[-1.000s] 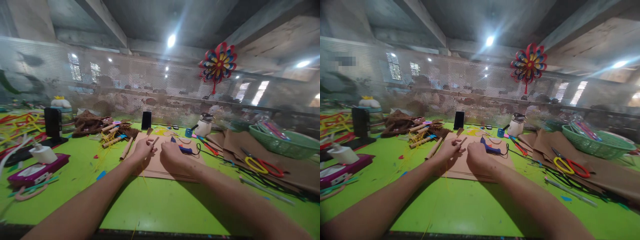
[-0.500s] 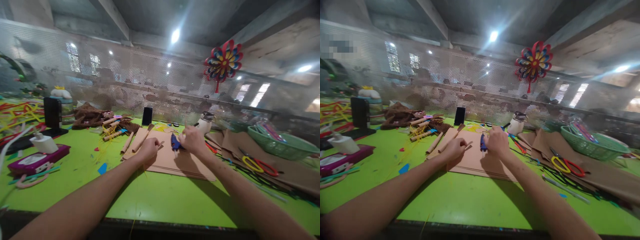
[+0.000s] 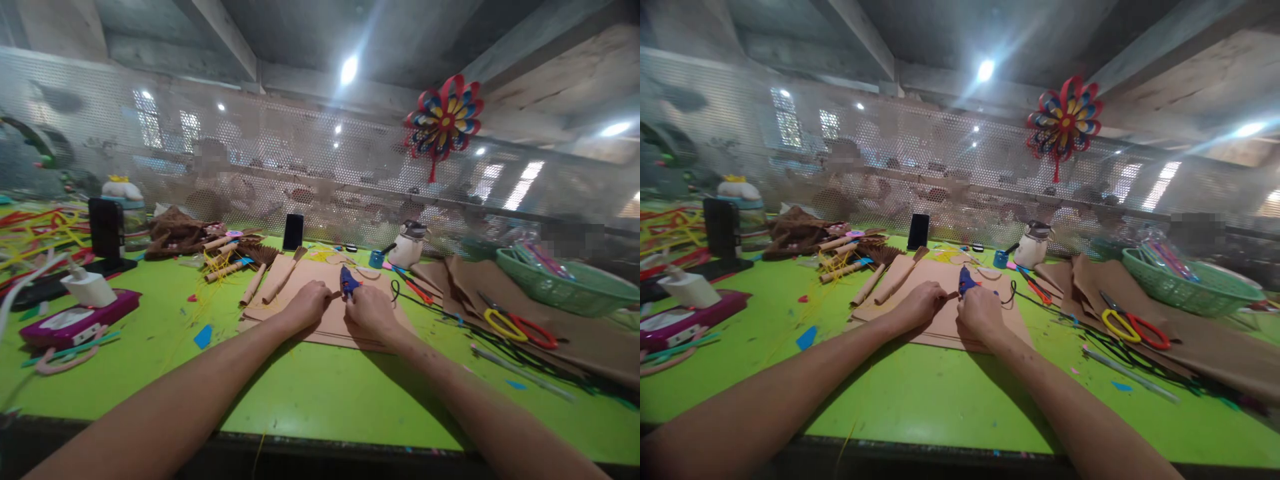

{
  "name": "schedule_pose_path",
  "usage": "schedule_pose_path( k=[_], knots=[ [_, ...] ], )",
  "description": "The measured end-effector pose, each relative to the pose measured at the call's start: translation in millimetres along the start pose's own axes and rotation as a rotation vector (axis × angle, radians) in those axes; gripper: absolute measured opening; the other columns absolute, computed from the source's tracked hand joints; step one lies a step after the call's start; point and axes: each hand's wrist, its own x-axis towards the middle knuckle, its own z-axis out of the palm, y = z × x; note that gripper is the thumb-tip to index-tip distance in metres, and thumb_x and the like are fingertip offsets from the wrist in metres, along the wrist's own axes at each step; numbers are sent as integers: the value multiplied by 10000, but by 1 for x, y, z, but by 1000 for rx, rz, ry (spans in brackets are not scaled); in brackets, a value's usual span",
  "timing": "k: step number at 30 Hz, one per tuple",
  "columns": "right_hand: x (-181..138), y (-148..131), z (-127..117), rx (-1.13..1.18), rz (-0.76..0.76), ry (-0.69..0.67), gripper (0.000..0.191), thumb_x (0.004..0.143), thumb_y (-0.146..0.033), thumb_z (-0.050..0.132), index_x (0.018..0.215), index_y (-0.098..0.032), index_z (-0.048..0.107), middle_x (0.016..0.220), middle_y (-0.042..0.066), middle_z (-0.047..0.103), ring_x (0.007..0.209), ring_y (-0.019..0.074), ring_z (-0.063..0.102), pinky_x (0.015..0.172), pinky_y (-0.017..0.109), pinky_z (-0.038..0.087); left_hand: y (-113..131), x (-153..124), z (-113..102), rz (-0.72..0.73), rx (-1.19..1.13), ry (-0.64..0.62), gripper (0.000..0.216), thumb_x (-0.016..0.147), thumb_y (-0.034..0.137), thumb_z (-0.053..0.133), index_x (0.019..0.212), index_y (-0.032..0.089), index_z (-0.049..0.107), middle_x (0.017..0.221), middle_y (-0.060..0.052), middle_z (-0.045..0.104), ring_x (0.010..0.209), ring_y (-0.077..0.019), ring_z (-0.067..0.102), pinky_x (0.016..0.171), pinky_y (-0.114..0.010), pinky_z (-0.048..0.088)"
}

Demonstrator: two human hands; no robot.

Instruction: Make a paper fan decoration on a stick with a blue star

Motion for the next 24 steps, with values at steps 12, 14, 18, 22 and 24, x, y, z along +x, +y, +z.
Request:
schedule_pose_path(
  k=[12,14,18,22,24],
  knots=[
    [-6,-7,5,-16,-114,37,406,832,-426,394,734,-124,646,775,149,650,681,229,585,593,296,360,-5,6,4,-6,-175,26,176,767,228,520,782,163,683,804,-103,647,822,-208,540,787,-298,374],
    [-4,1,-3,11,-92,78,420,824,-463,405,721,-130,638,745,131,644,668,216,576,592,291,357,-6,6,-5,-25,-176,94,182,764,229,520,823,150,673,869,-109,637,862,-209,530,807,-300,374],
    [-2,16,-24,199,-105,274,313,841,-324,420,685,-144,623,720,93,624,698,193,553,648,291,370,-9,9,-30,-130,-269,195,200,776,238,493,820,153,668,870,-80,637,849,-186,536,806,-288,388],
    [-9,13,-38,697,-313,319,178,787,-192,479,885,-160,624,841,66,629,760,166,549,712,274,404,2,12,-49,-330,-606,140,271,772,358,503,770,133,655,725,-60,632,699,-165,552,657,-272,431],
    [-14,7,-41,1009,-361,242,302,772,-195,505,1069,-191,561,974,62,612,840,168,552,739,275,423,15,10,-54,-330,-886,30,350,782,439,485,832,130,643,793,-78,636,748,-169,566,644,-263,440]
  ],
)
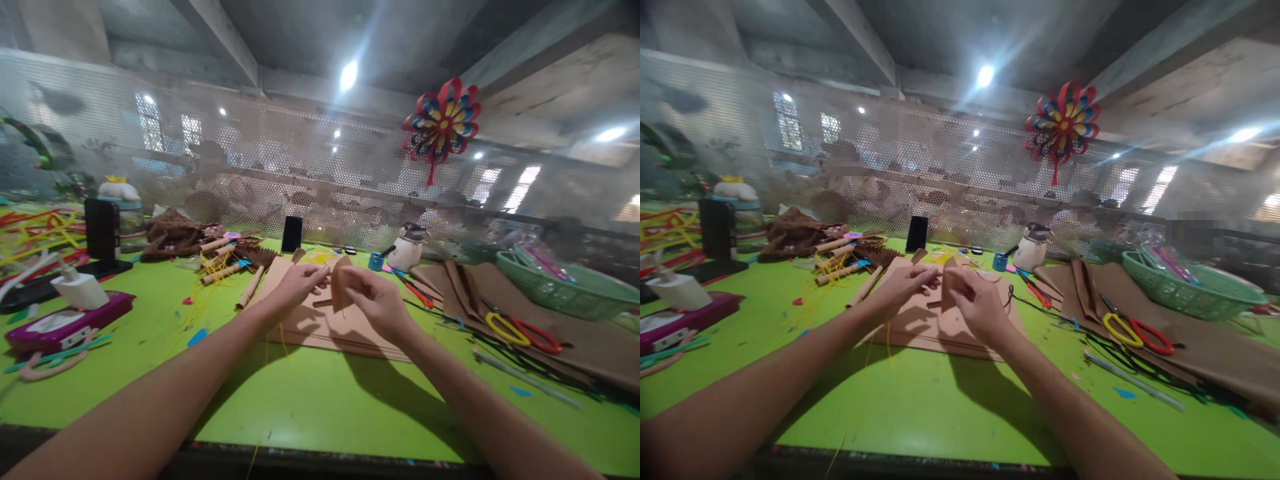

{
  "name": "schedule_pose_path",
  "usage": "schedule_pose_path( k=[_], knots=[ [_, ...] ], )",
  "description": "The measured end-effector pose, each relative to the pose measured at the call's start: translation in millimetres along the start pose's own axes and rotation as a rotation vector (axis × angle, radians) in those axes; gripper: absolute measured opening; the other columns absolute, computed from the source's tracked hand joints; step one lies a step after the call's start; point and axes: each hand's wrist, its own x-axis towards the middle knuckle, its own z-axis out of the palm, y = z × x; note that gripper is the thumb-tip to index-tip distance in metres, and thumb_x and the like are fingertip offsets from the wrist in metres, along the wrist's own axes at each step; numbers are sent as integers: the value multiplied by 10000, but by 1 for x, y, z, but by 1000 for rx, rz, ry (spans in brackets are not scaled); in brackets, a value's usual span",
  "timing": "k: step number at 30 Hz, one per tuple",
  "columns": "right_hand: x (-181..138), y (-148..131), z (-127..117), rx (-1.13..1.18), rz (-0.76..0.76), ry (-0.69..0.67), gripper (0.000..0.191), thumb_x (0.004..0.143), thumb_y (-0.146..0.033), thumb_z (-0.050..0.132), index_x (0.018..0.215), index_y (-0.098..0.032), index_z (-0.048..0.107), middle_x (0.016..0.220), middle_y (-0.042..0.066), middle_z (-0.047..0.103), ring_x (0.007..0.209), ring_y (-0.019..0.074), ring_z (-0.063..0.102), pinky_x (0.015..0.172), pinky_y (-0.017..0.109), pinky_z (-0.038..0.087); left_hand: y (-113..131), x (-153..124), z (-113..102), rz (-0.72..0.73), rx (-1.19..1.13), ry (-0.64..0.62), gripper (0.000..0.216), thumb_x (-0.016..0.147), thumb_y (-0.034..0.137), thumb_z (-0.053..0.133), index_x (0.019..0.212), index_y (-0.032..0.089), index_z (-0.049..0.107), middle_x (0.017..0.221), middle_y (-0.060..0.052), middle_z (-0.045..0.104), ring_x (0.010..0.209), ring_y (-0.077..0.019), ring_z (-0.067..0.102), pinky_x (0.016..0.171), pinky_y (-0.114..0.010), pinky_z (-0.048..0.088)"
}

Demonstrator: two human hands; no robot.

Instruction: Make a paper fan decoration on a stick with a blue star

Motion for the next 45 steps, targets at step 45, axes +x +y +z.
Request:
schedule_pose_path(
  k=[45],
  knots=[
    [11,24,-21,585,477,-64,285,604,-357,696,564,-135,521,426,-65,428,378,37,310,399,198,203,11,-13,21,-202,-422,-21,290,682,349,658,861,136,576,763,-49,625,703,-141,583,688,-286,465]
  ],
)
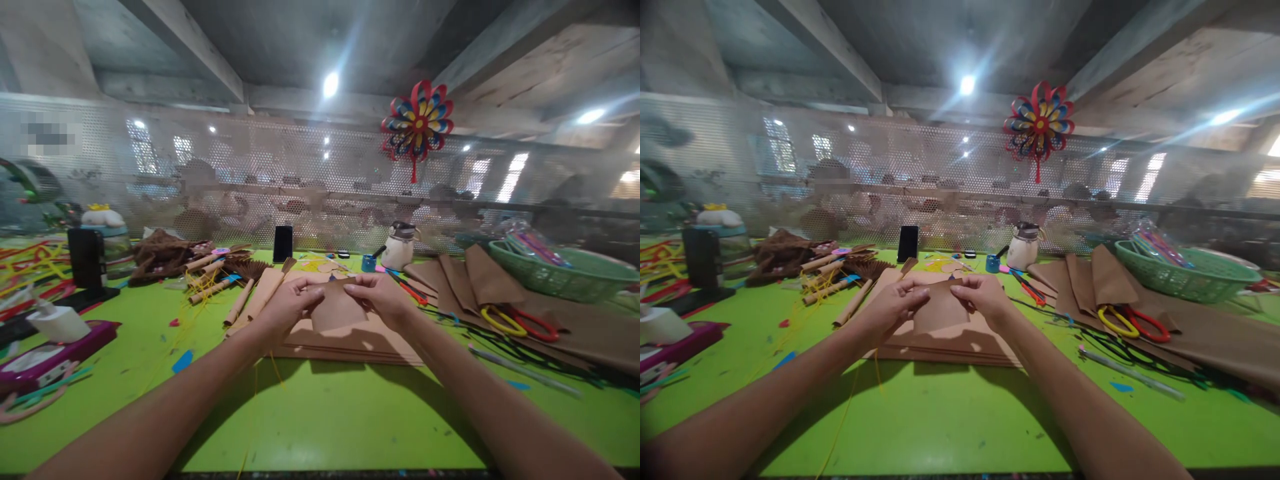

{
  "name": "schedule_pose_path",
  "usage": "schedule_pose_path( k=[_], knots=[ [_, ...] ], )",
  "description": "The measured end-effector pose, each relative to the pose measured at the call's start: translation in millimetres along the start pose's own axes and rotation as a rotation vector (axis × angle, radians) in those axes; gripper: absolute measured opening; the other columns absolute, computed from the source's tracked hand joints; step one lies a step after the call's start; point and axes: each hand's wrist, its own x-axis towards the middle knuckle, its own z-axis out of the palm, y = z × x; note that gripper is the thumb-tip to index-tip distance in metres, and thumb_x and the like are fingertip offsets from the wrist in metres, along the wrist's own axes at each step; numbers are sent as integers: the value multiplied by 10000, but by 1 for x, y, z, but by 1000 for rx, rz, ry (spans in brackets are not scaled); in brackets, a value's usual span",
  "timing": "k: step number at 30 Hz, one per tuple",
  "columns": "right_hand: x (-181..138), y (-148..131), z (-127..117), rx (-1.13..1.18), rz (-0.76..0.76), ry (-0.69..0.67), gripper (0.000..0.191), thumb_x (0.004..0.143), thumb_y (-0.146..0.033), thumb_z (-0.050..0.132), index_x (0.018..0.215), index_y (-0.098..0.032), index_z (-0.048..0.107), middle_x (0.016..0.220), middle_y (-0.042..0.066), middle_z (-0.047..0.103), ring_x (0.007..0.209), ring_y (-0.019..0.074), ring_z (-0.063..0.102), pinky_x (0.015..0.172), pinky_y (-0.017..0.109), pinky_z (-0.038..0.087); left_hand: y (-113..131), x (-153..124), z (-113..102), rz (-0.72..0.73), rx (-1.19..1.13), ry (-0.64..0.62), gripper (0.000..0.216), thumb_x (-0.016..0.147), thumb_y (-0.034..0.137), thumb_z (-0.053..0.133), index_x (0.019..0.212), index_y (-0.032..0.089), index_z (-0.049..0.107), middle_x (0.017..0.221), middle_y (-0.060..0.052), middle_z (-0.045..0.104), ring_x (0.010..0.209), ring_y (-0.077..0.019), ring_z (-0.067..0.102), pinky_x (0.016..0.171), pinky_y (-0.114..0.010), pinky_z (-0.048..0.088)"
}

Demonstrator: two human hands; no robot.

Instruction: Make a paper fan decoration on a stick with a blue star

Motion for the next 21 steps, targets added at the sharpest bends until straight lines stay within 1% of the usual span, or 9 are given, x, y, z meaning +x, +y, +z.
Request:
schedule_pose_path(
  k=[2,4,9,12,14,16,18,20,21],
  knots=[
    [-1,1,1,17,1,-25,262,608,-344,697,592,-130,546,451,-55,453,395,43,327,407,201,227,1,-1,1,6,-22,-16,305,651,294,690,893,136,593,836,-62,646,751,-148,593,750,-304,456],
    [-1,2,1,48,9,-44,244,608,-326,701,609,-127,560,475,-47,470,412,45,342,418,204,248,3,-3,2,6,-42,-18,306,649,280,691,904,133,610,871,-69,654,754,-149,596,767,-311,451],
    [-2,3,2,114,36,-59,241,572,-313,728,686,-129,621,594,-2,566,510,81,459,481,221,337,6,-5,6,-21,-41,-22,277,650,250,682,890,115,647,860,-81,665,718,-146,591,696,-278,456],
    [-1,3,2,136,54,-34,281,534,-309,749,723,-126,652,638,23,607,567,111,512,518,239,382,7,-4,7,-35,-60,-24,300,659,223,666,940,121,644,894,-83,663,733,-143,589,712,-280,457],
    [0,3,2,173,73,-16,272,519,-292,758,705,-125,651,631,21,613,565,111,524,535,244,400,7,-3,6,-28,-46,-26,307,665,220,657,956,123,640,901,-83,658,744,-143,587,713,-278,458],
    [0,2,1,218,87,13,266,509,-277,765,689,-124,643,622,15,617,556,108,535,551,247,412,8,-3,4,-22,33,-36,257,655,223,661,884,105,655,823,-74,658,692,-134,578,659,-260,457],
    [1,3,1,223,83,51,270,507,-277,767,692,-125,641,617,10,623,548,109,543,560,251,419,8,-4,2,-41,166,-94,185,633,215,673,766,87,660,700,-56,640,607,-120,553,581,-239,438],
    [0,4,1,156,62,49,263,508,-277,768,684,-125,644,610,6,625,538,104,539,557,247,415,6,-7,1,-96,279,-222,138,625,206,673,685,84,651,604,-32,608,537,-102,517,523,-223,400],
    [-1,4,2,107,55,16,256,508,-273,769,677,-125,647,606,5,625,532,99,531,553,243,409,4,-9,2,-133,302,-294,128,631,207,667,669,86,648,575,-20,592,513,-93,499,508,-218,382]
  ],
)
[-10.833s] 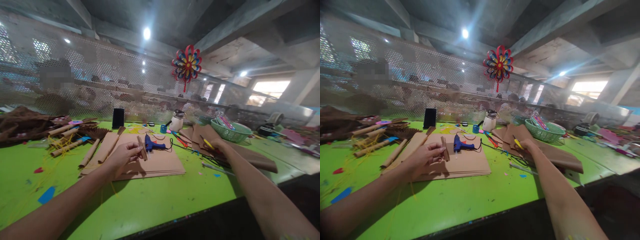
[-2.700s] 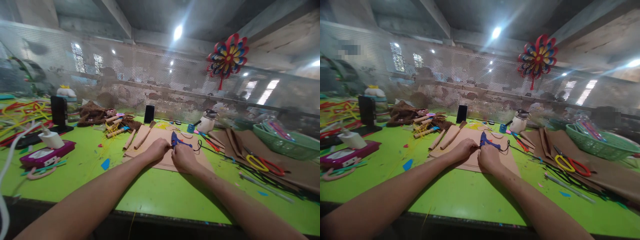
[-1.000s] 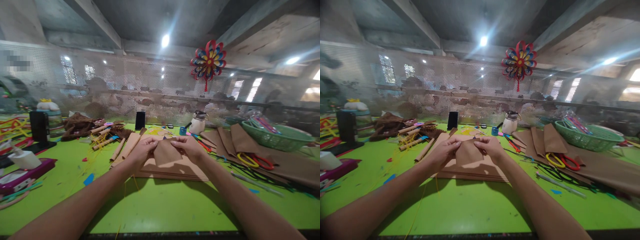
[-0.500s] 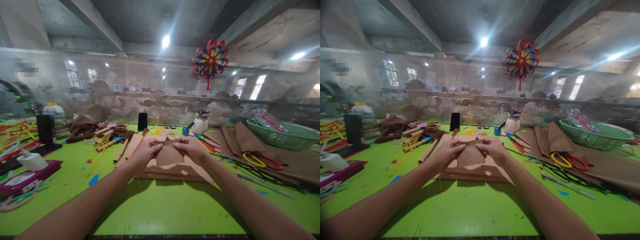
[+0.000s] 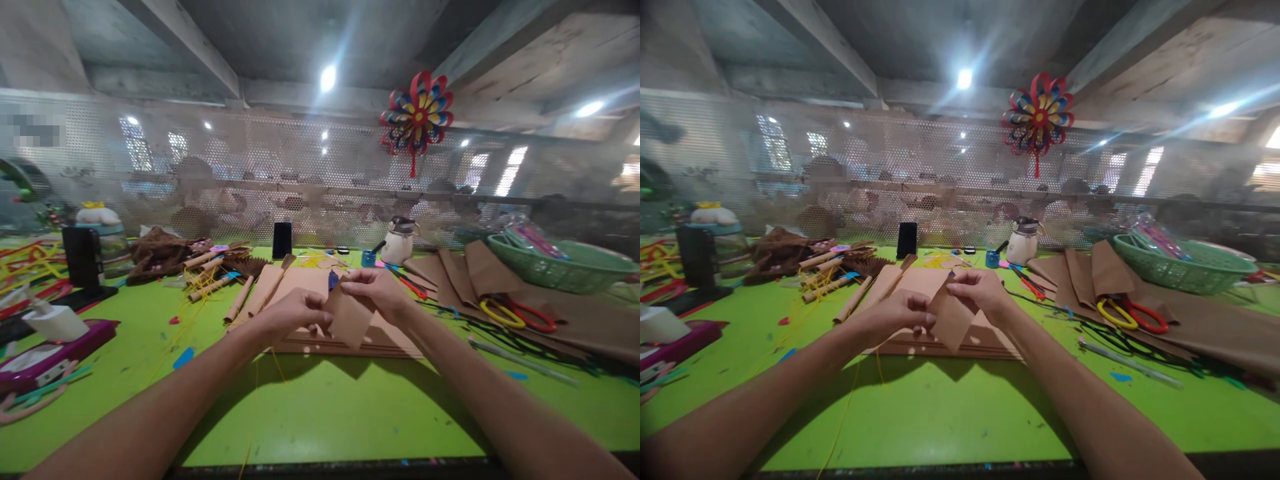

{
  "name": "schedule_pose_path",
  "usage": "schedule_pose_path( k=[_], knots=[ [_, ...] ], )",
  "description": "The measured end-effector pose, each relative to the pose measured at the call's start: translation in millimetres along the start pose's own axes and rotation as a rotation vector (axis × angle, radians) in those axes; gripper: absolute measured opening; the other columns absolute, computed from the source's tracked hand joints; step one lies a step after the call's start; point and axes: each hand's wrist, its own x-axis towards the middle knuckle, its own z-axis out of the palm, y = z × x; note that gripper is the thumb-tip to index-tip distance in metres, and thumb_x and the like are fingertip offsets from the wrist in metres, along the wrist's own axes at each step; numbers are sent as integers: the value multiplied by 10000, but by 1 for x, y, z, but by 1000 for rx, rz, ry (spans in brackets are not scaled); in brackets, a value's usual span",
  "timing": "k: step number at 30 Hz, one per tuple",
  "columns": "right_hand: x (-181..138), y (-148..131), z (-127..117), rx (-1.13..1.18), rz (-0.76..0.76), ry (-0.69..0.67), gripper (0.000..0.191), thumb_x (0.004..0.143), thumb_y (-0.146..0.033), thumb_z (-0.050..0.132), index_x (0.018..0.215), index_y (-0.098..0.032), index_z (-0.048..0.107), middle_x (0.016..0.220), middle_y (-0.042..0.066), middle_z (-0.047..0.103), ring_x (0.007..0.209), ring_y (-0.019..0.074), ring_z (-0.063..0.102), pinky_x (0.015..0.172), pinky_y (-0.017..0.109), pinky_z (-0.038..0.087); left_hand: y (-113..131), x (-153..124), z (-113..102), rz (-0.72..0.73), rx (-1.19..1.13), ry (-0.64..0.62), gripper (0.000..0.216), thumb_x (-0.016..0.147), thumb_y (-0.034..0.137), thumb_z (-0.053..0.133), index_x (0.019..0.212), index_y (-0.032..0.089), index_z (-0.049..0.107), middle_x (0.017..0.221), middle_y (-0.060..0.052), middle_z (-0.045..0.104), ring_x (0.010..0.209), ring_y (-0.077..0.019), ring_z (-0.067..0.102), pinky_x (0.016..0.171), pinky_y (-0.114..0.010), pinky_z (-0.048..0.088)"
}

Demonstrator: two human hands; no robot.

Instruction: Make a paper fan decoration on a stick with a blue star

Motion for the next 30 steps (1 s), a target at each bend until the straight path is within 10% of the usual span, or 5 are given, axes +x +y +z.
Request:
schedule_pose_path(
  k=[4,11,18,24,30],
  knots=[
    [-4,2,8,-78,-18,-147,261,544,-306,750,719,-130,667,664,20,638,574,104,533,570,239,410,-9,1,6,-39,-30,-91,137,646,223,663,606,98,622,487,21,522,438,-60,418,466,-206,324],
    [2,13,13,51,-84,-77,289,637,-364,691,790,-125,643,739,46,608,634,121,526,584,248,410,-11,13,0,141,-388,295,316,647,230,684,929,104,616,806,-86,653,660,-141,583,606,-248,431],
    [3,11,7,-278,-201,-90,283,724,-367,589,564,-142,531,484,-24,500,465,77,426,498,225,340,-6,7,-12,150,-373,210,372,703,332,622,994,101,611,934,-123,643,823,-214,589,727,-316,440],
    [-4,-1,4,-380,-6,-284,265,683,-373,621,584,-138,549,462,-18,528,428,73,430,451,215,311,-2,6,-28,92,-44,193,240,681,347,632,684,107,628,630,-26,595,603,-123,520,584,-242,389],
    [0,3,5,-243,-84,-110,264,613,-374,689,590,-129,597,453,-27,512,423,65,398,454,225,294,1,7,-20,157,-51,331,195,611,279,691,648,120,584,555,27,532,542,-81,468,567,-223,378]
  ],
)
